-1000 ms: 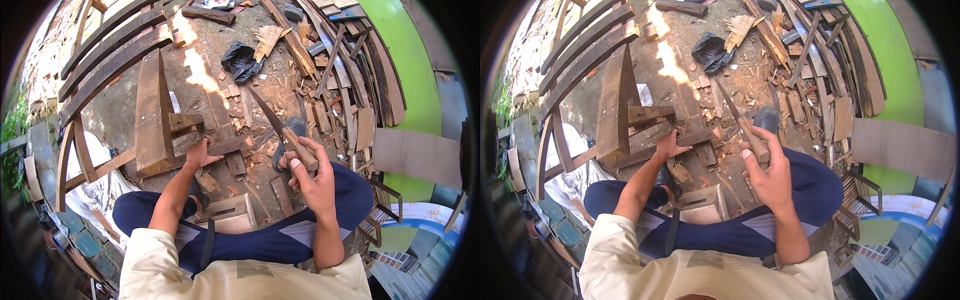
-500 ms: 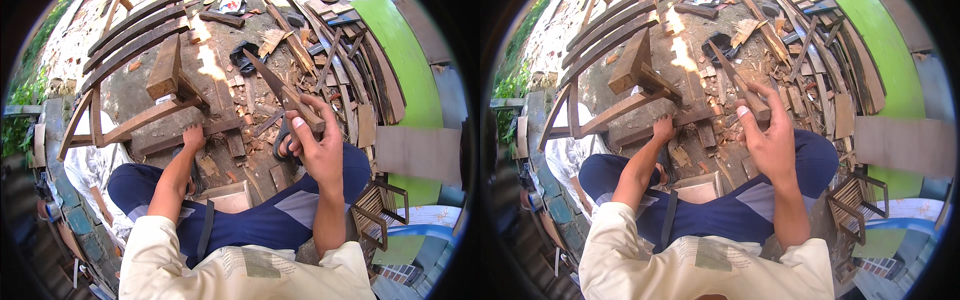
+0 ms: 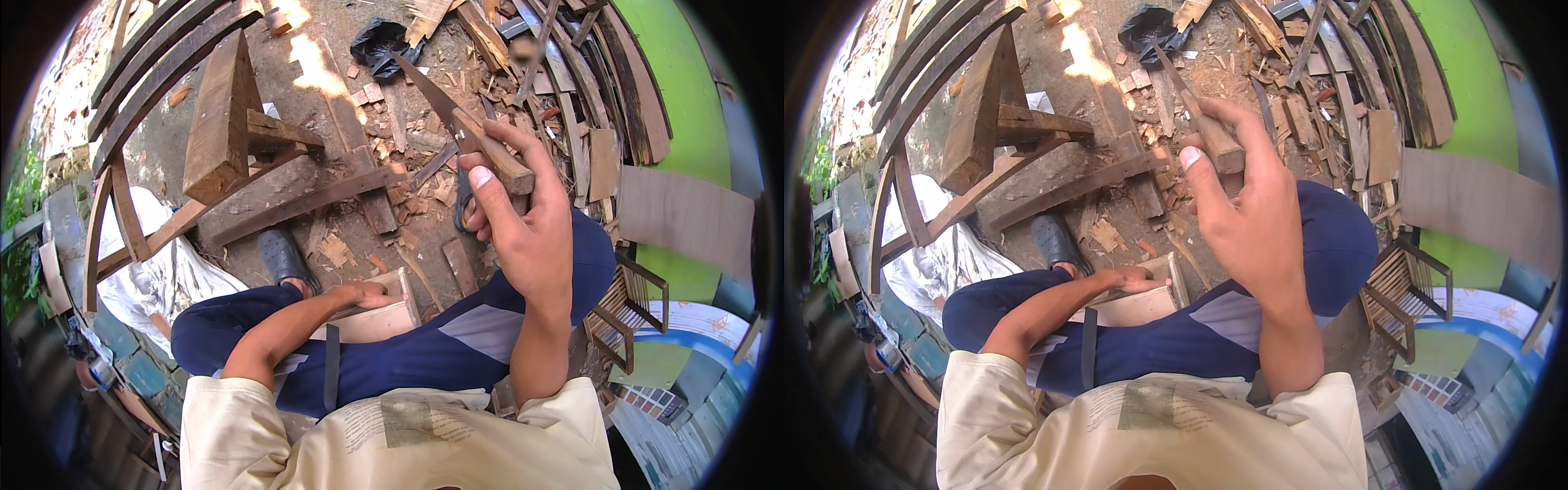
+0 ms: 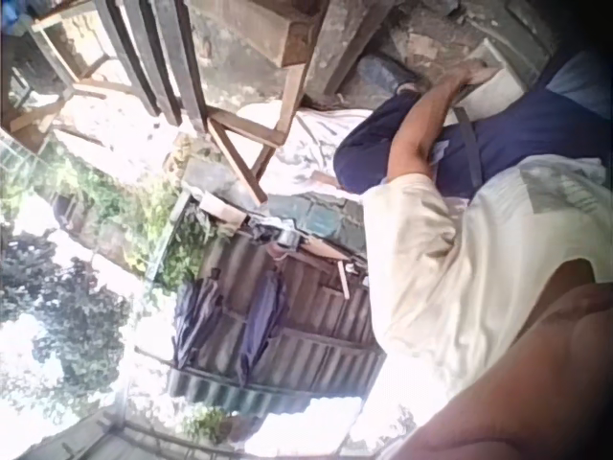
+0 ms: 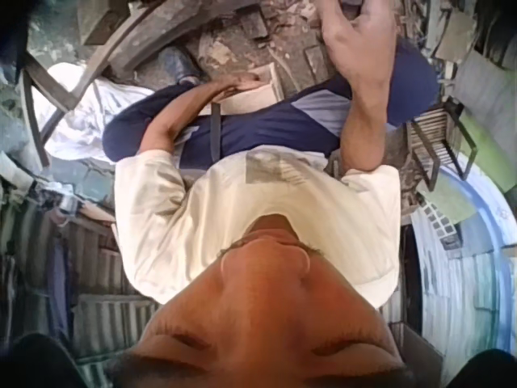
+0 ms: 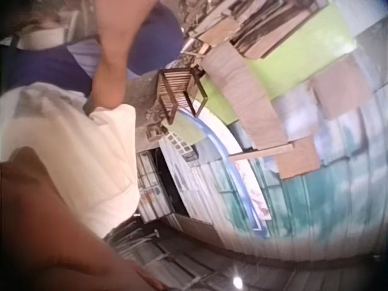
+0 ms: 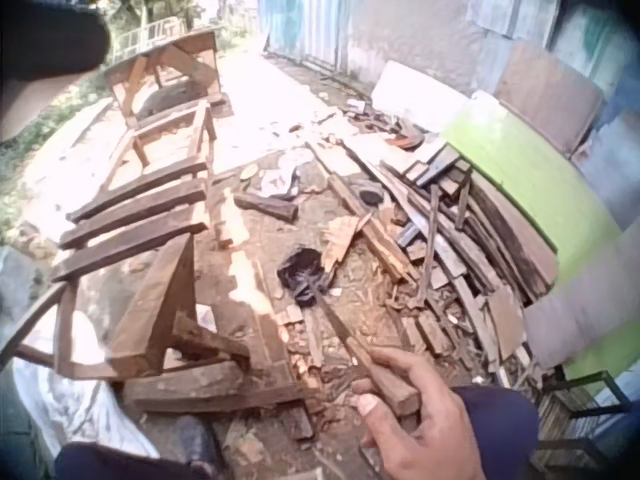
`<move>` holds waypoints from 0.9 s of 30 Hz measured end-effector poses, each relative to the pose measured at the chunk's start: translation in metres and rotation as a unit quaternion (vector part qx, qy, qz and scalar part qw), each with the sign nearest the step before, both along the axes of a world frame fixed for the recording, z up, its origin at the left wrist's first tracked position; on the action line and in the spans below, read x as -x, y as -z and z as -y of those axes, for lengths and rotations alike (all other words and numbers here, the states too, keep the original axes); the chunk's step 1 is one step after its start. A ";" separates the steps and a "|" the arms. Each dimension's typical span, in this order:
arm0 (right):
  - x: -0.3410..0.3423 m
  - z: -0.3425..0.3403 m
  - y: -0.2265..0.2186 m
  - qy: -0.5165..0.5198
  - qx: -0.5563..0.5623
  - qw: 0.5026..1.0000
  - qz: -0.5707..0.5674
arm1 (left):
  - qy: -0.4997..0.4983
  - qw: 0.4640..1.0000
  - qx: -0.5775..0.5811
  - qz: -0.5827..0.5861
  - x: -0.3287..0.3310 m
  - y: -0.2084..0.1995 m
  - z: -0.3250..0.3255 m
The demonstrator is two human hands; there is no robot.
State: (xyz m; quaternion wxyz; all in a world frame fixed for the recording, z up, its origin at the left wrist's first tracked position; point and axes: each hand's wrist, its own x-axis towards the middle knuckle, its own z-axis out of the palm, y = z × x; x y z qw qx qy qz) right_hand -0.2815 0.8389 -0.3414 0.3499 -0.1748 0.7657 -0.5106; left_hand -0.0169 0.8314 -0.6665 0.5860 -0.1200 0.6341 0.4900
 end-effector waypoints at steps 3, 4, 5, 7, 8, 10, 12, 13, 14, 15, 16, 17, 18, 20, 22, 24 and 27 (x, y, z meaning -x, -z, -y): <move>0.010 0.002 0.010 -0.034 -0.033 0.998 -0.039 | -0.079 0.992 -0.074 0.057 -0.010 -0.002 -0.003; 0.014 0.004 0.012 -0.039 -0.041 0.998 -0.035 | -0.110 0.989 -0.074 0.064 -0.015 -0.010 -0.008; 0.019 0.006 0.016 -0.045 -0.049 0.997 -0.034 | -0.140 0.985 -0.075 0.072 -0.019 -0.017 -0.014; 0.027 0.011 0.012 -0.017 -0.053 0.998 0.011 | -0.166 0.978 -0.090 0.086 -0.007 -0.034 -0.004; 0.028 0.011 0.012 -0.010 -0.051 0.998 0.021 | -0.179 0.973 -0.105 0.099 0.001 -0.049 0.000; 0.030 0.004 0.014 0.018 -0.041 0.998 0.037 | -0.196 0.968 -0.108 0.115 0.007 -0.047 -0.003; 0.032 -0.002 0.016 0.020 -0.052 0.998 0.025 | -0.151 0.978 -0.113 0.094 0.016 -0.037 -0.022; 0.032 -0.006 0.018 0.022 -0.058 0.998 0.016 | -0.125 0.982 -0.117 0.081 0.024 -0.039 -0.026; 0.029 -0.009 0.027 0.026 -0.041 0.999 0.009 | -0.151 0.979 -0.106 0.087 0.024 -0.043 -0.027; 0.030 -0.017 0.029 0.036 -0.049 0.998 -0.003 | -0.147 0.978 -0.120 0.089 0.035 -0.053 -0.020; 0.031 -0.025 0.029 0.041 -0.052 0.998 -0.014 | -0.148 0.976 -0.131 0.091 0.048 -0.066 -0.009; 0.029 -0.030 0.030 0.040 -0.049 0.998 -0.024 | -0.156 0.974 -0.136 0.092 0.053 -0.070 -0.003; 0.023 -0.033 0.027 0.029 -0.040 0.998 -0.033 | -0.157 0.980 -0.105 0.054 0.040 -0.046 -0.020; 0.011 -0.047 0.018 0.026 -0.034 0.998 -0.043 | -0.165 0.981 -0.096 0.017 0.040 -0.031 -0.029; 0.002 -0.055 0.015 0.022 -0.020 0.999 -0.034 | -0.119 0.991 -0.065 -0.016 0.037 -0.022 -0.036; -0.001 -0.053 0.013 0.010 -0.009 1.000 -0.005 | -0.054 0.998 0.016 -0.039 0.038 -0.020 -0.029; -0.003 -0.049 0.022 -0.051 -0.015 0.994 -0.092 | 0.021 0.976 0.167 -0.140 0.039 -0.041 -0.006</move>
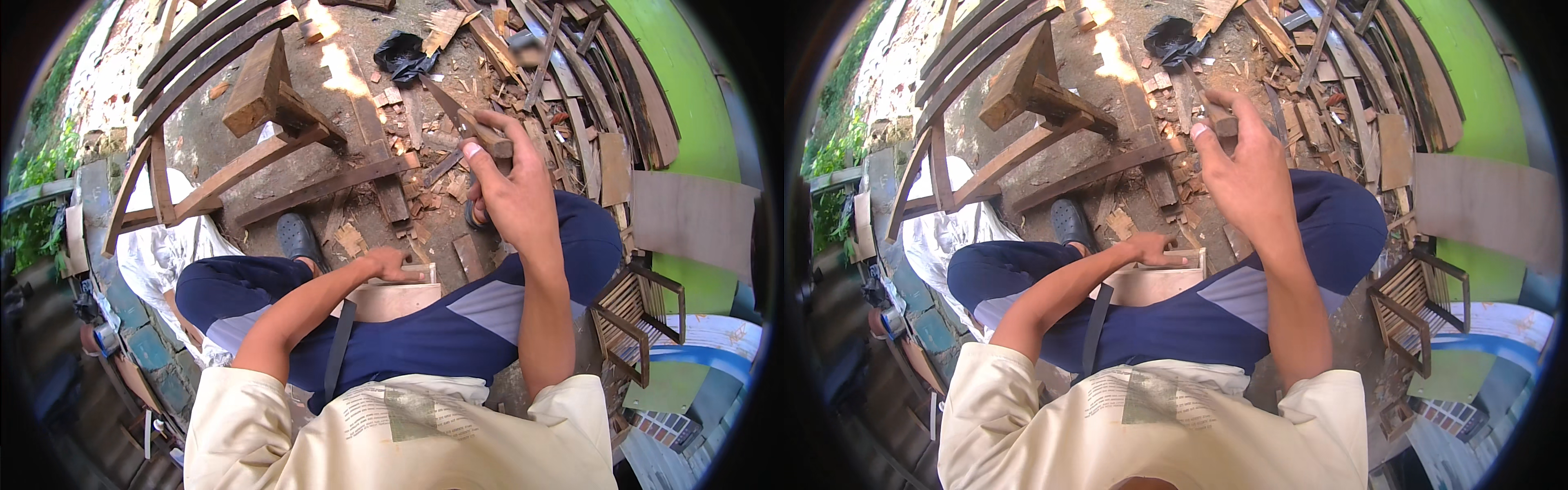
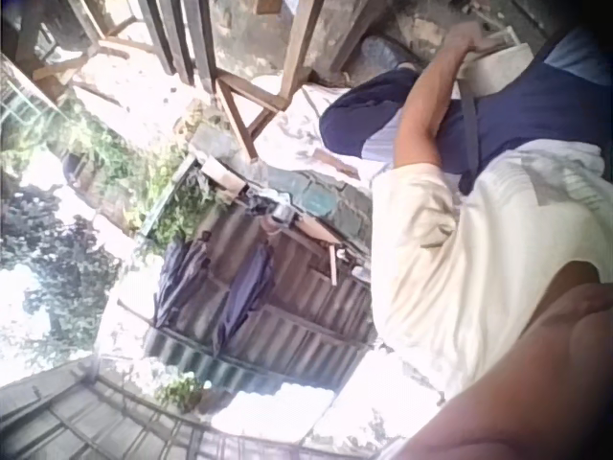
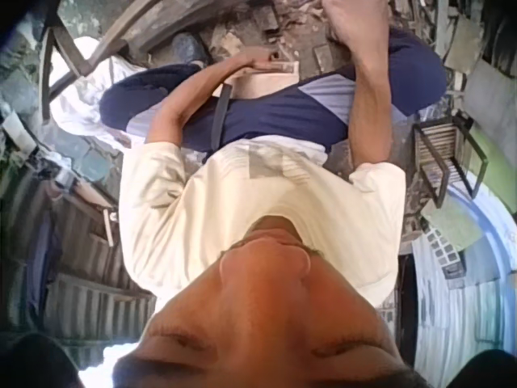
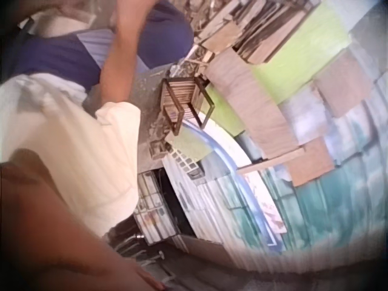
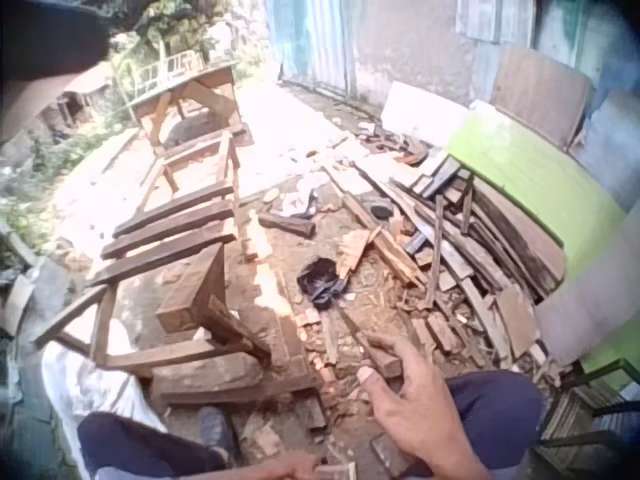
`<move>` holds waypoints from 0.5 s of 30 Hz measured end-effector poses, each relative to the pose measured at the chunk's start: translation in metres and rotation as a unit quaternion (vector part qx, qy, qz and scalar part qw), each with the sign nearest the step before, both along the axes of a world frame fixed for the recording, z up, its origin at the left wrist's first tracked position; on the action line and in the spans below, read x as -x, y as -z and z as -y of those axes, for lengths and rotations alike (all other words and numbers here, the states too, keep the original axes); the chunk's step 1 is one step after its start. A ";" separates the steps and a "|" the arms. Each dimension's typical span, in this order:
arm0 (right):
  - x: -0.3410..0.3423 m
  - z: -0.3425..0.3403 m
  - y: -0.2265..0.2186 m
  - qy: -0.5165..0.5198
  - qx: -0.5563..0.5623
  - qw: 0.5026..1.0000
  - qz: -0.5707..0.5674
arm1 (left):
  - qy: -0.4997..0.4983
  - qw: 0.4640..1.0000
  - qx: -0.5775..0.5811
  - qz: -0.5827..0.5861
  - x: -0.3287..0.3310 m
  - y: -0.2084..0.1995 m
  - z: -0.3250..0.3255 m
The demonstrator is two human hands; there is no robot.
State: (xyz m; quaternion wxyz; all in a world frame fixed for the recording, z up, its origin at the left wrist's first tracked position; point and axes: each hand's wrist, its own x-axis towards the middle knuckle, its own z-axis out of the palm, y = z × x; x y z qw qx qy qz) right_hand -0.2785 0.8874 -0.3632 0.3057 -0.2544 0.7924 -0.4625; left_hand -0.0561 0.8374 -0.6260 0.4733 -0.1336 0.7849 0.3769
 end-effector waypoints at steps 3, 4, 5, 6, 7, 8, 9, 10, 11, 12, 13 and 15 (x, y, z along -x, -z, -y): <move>-0.006 0.011 -0.009 -0.042 0.043 0.998 -0.024 | -0.063 0.984 0.148 -0.077 -0.014 0.005 0.043; -0.008 0.016 -0.011 -0.060 0.064 0.996 -0.030 | -0.126 0.974 0.169 -0.078 -0.025 0.011 0.055; -0.007 0.020 -0.013 -0.067 0.084 0.994 -0.021 | -0.185 0.961 0.187 -0.081 -0.034 0.016 0.067; -0.005 0.023 -0.011 -0.072 0.102 0.992 -0.029 | -0.241 0.945 0.204 -0.086 -0.041 0.018 0.079; -0.004 0.027 -0.006 -0.077 0.118 0.989 -0.038 | -0.248 0.939 0.223 -0.088 -0.048 0.016 0.089; -0.002 0.029 -0.005 -0.080 0.135 0.986 -0.047 | -0.252 0.933 0.241 -0.089 -0.055 0.013 0.100; -0.002 0.029 -0.006 -0.080 0.133 0.988 -0.026 | -0.257 0.928 0.254 -0.091 -0.058 0.010 0.105; -0.001 0.028 -0.006 -0.079 0.126 0.988 -0.031 | -0.250 0.923 0.280 -0.078 -0.059 0.007 0.109; 0.000 0.023 -0.005 -0.077 0.119 0.989 -0.037 | -0.242 0.918 0.306 -0.066 -0.058 0.004 0.112; 0.000 0.020 -0.005 -0.076 0.112 0.990 -0.044 | -0.235 0.912 0.332 -0.055 -0.055 0.003 0.117; -0.002 0.016 -0.008 -0.070 0.113 0.990 -0.039 | -0.249 0.909 0.331 -0.038 -0.051 0.005 0.122; -0.003 0.004 -0.016 -0.061 0.075 0.994 -0.053 | -0.267 0.903 0.334 -0.051 -0.043 0.015 0.128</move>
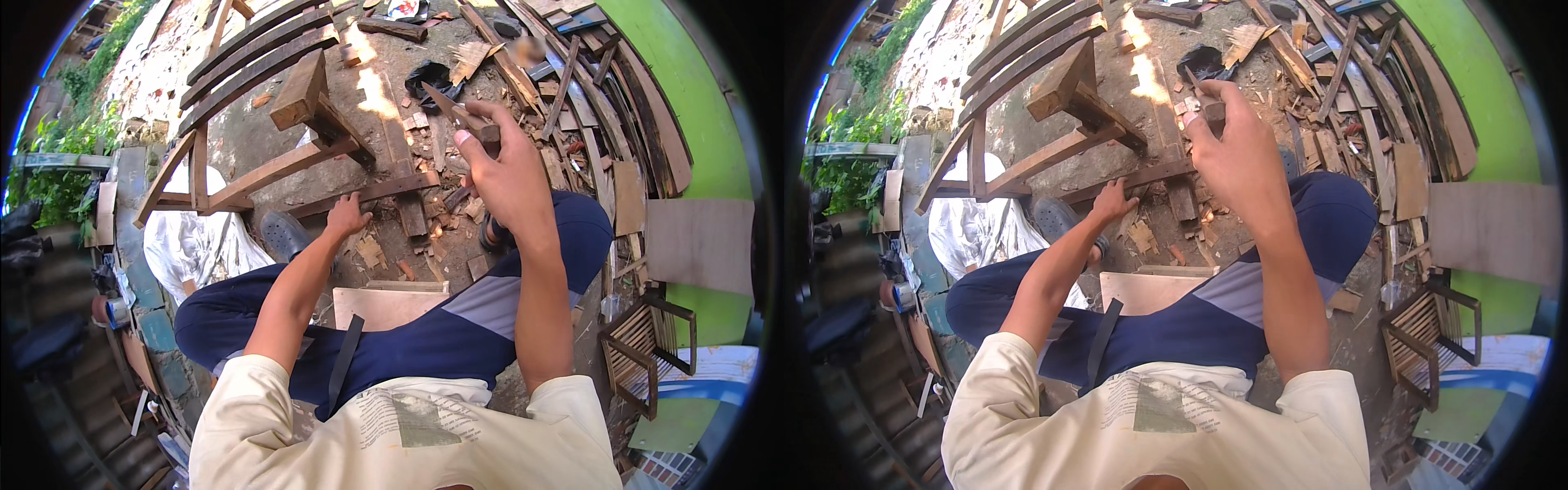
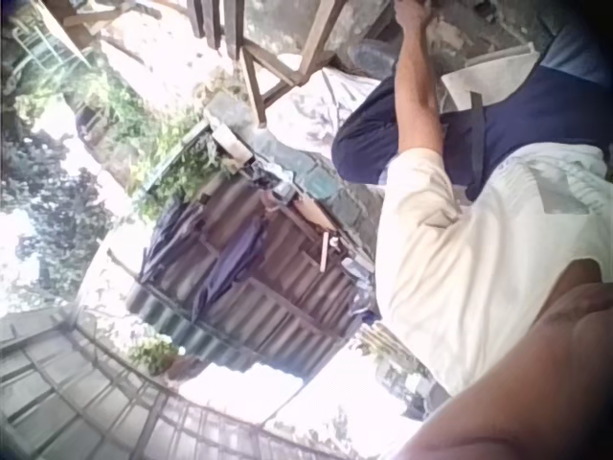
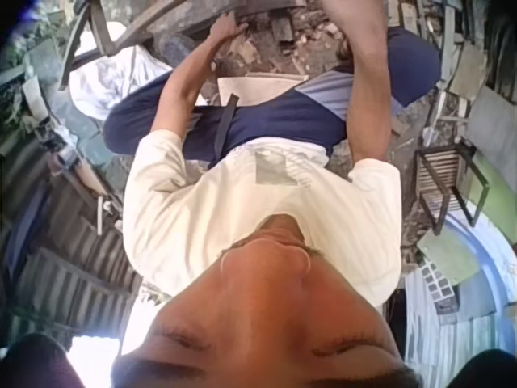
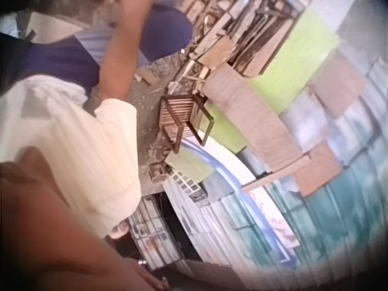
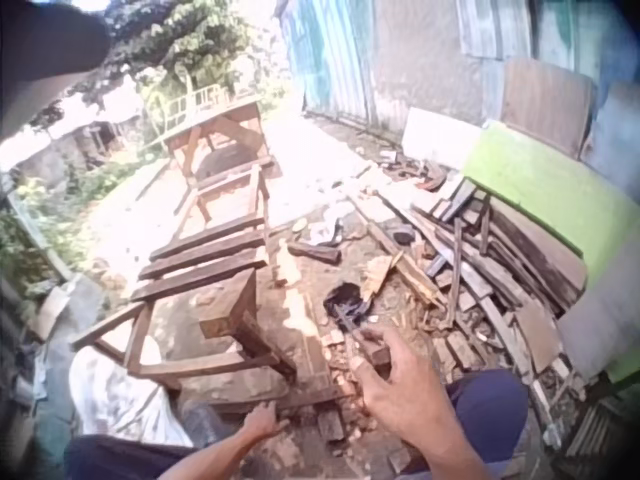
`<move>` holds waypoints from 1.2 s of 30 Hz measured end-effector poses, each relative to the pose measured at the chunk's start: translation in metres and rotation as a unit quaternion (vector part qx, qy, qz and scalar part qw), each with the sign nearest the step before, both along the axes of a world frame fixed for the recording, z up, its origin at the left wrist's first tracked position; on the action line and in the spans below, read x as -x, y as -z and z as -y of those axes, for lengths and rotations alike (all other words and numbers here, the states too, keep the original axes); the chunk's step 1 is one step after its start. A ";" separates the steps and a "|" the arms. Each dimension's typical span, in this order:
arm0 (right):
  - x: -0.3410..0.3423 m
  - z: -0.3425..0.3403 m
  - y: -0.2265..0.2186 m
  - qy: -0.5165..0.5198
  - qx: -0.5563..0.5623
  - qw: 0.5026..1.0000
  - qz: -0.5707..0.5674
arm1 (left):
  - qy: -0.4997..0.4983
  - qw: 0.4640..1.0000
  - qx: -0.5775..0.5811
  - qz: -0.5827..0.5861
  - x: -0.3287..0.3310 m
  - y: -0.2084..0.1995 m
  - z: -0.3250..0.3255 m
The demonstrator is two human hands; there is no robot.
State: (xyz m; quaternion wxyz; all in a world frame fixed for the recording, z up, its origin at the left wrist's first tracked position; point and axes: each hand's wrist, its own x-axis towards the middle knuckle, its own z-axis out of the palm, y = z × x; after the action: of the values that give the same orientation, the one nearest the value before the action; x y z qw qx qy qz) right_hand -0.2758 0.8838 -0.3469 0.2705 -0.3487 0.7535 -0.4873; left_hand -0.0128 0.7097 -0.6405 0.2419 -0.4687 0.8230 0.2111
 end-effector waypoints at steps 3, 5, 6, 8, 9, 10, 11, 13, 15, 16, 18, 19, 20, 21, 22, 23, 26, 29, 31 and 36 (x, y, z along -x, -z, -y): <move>0.004 -0.016 -0.011 0.019 -0.013 0.999 -0.025 | 0.009 1.000 0.006 -0.017 0.017 0.021 0.013; 0.007 -0.024 -0.019 0.025 0.001 0.999 -0.026 | -0.025 0.999 -0.027 -0.031 0.019 0.053 0.023; 0.007 -0.029 -0.020 0.029 0.005 0.999 -0.020 | -0.064 0.995 -0.057 -0.042 0.026 0.055 0.030; 0.010 -0.037 -0.024 0.031 0.010 0.999 0.009 | -0.084 0.995 -0.050 -0.009 0.035 0.057 0.042; 0.016 -0.042 -0.018 0.041 -0.004 0.999 0.005 | -0.027 0.999 -0.025 0.000 0.050 0.057 0.037; 0.019 -0.048 -0.015 0.046 -0.013 0.999 0.006 | 0.020 1.000 0.006 0.009 0.056 0.053 0.036; 0.023 -0.053 -0.013 0.050 -0.021 0.998 0.006 | 0.067 0.997 0.037 0.017 0.062 0.049 0.036; 0.023 -0.057 -0.013 0.058 -0.021 0.998 0.030 | 0.070 0.996 -0.025 0.040 0.066 0.043 0.039; 0.024 -0.060 -0.007 0.067 -0.016 0.996 0.060 | 0.078 0.993 -0.048 0.076 0.071 0.040 0.034; 0.024 -0.062 -0.007 0.066 -0.013 0.995 0.073 | 0.084 0.993 -0.031 0.074 0.065 0.046 0.033; 0.025 -0.063 -0.011 0.066 -0.046 0.993 0.092 | 0.096 0.993 0.005 0.066 0.053 0.055 0.039; 0.029 -0.065 -0.009 0.070 -0.039 0.993 0.083 | 0.122 0.990 0.010 0.071 0.059 0.053 0.039; 0.033 -0.067 -0.003 0.074 -0.033 0.994 0.075 | 0.147 0.986 0.015 0.075 0.064 0.051 0.037; 0.036 -0.068 -0.004 0.074 -0.035 0.994 0.070 | 0.167 0.982 0.021 0.083 0.063 0.049 0.037; 0.040 -0.069 -0.006 0.077 -0.036 0.994 0.064 | 0.176 0.981 0.027 0.073 0.064 0.047 0.037; 0.044 -0.070 -0.006 0.081 -0.038 0.994 0.059 | 0.185 0.980 0.033 0.064 0.066 0.046 0.037; 0.049 -0.069 -0.010 0.092 -0.038 0.993 0.065 | 0.210 0.975 0.040 0.056 0.066 0.045 0.035; 0.046 -0.066 -0.005 0.101 -0.037 0.993 0.044 | 0.246 0.966 0.028 0.071 0.066 0.043 0.018; 0.047 -0.062 -0.002 0.102 -0.033 0.994 -0.009 | 0.250 0.966 0.034 0.061 0.082 0.042 0.012; 0.043 -0.055 -0.001 0.101 -0.052 0.992 0.063 | 0.214 0.976 0.043 0.026 0.087 0.048 -0.011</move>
State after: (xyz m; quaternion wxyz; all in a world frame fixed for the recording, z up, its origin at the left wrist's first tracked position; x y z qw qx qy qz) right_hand -0.3187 0.9384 -0.3464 0.2846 -0.2248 0.7904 -0.4937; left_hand -0.1000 0.7202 -0.6884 0.2822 -0.2969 0.9060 0.1067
